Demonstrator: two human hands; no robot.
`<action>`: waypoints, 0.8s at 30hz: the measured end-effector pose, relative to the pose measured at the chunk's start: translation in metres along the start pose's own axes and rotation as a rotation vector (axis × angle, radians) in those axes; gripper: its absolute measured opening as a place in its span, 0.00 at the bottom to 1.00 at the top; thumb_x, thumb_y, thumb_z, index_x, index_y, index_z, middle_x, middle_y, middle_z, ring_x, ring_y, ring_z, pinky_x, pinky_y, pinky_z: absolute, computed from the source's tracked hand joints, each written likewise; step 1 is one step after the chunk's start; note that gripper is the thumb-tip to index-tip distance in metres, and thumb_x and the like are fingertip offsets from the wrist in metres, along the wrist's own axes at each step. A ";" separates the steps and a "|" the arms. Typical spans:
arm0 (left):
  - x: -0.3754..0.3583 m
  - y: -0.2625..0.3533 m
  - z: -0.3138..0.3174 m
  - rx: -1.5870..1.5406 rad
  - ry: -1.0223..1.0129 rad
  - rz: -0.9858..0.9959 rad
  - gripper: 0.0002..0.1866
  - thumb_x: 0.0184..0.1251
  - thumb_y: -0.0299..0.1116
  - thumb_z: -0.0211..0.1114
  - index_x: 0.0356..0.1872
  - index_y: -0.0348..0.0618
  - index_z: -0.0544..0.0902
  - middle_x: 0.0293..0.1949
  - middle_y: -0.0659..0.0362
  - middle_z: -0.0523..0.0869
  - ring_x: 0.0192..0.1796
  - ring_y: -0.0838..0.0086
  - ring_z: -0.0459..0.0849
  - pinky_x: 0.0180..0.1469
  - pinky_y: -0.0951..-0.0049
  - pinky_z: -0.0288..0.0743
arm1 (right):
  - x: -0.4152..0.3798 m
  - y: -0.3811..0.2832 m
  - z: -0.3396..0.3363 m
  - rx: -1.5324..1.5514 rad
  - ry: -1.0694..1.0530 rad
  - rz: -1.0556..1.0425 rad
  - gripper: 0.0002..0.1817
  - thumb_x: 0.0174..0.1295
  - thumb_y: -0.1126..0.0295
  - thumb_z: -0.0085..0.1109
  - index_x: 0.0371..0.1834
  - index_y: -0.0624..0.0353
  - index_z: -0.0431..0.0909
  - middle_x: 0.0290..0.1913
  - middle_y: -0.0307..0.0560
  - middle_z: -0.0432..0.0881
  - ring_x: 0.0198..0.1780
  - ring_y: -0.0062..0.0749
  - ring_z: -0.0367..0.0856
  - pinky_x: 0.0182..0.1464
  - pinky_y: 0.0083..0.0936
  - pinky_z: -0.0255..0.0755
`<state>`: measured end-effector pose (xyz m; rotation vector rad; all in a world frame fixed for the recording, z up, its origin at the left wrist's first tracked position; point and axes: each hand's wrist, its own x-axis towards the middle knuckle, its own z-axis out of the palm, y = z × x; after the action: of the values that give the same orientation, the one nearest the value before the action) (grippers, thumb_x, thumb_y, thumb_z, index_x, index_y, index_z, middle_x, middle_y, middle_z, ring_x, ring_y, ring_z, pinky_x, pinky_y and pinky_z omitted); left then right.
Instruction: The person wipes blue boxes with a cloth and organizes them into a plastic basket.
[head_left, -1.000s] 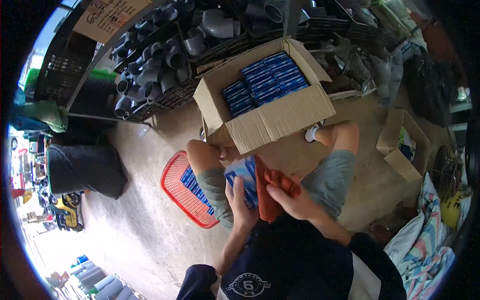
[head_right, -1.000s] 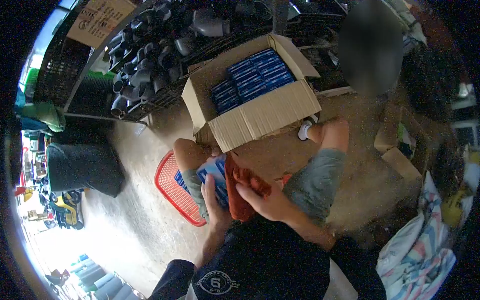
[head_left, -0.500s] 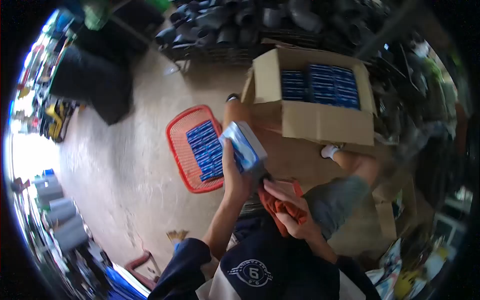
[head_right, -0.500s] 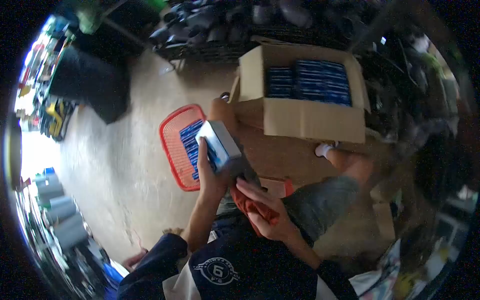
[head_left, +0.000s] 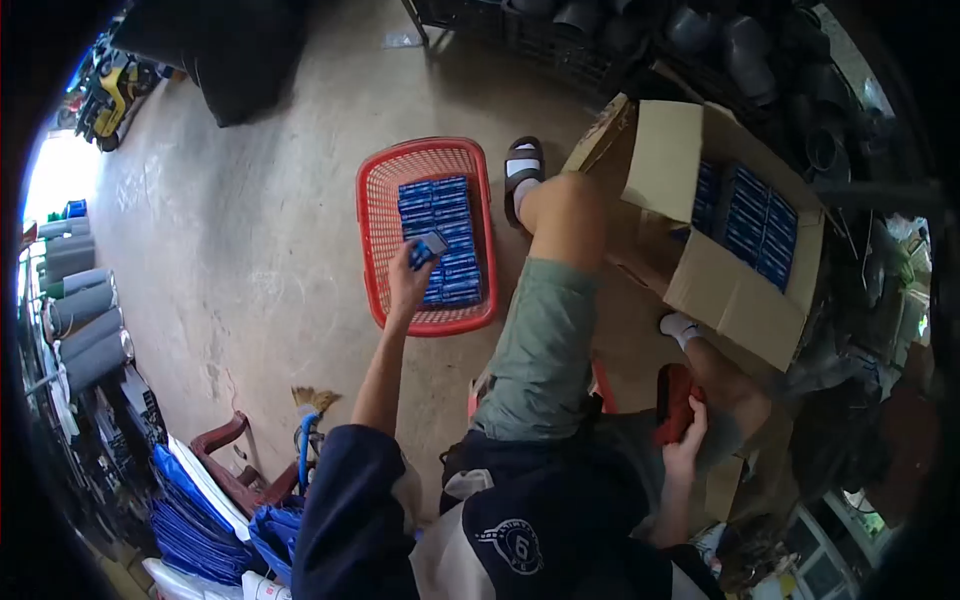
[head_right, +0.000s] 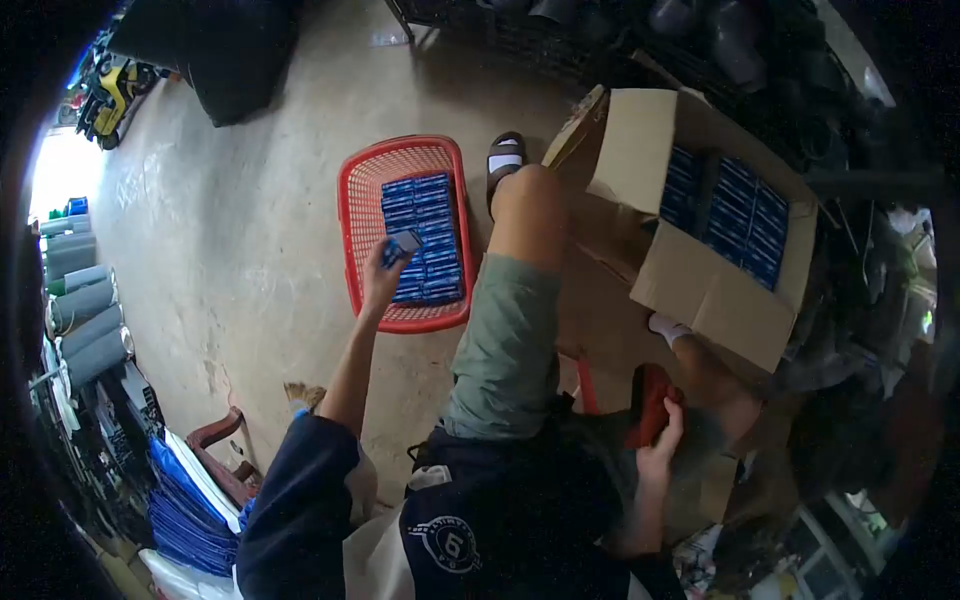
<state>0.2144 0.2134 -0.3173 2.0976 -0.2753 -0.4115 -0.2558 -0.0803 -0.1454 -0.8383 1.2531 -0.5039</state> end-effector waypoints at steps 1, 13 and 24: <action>0.004 -0.023 0.010 0.118 -0.064 -0.004 0.25 0.55 0.29 0.74 0.55 0.37 0.80 0.41 0.48 0.87 0.43 0.62 0.87 0.46 0.64 0.79 | 0.004 -0.001 0.004 0.004 0.036 0.063 0.26 0.65 0.58 0.60 0.64 0.56 0.72 0.61 0.45 0.74 0.61 0.36 0.73 0.61 0.32 0.68; 0.011 -0.119 0.100 0.514 -0.411 -0.108 0.29 0.50 0.30 0.68 0.59 0.51 0.81 0.54 0.54 0.84 0.60 0.51 0.77 0.58 0.48 0.76 | 0.000 -0.006 0.047 -0.175 0.294 0.405 0.32 0.64 0.57 0.62 0.69 0.59 0.67 0.59 0.50 0.76 0.59 0.42 0.75 0.61 0.37 0.71; 0.023 -0.087 0.092 0.709 -0.641 -0.209 0.33 0.61 0.52 0.68 0.67 0.56 0.75 0.65 0.55 0.76 0.69 0.51 0.70 0.62 0.28 0.62 | 0.009 -0.003 0.057 -0.176 0.277 0.418 0.24 0.65 0.60 0.60 0.61 0.59 0.73 0.56 0.46 0.79 0.55 0.36 0.79 0.58 0.32 0.74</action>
<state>0.2023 0.1796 -0.4409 2.6335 -0.6484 -1.2649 -0.1985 -0.0731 -0.1437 -0.6384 1.6973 -0.1757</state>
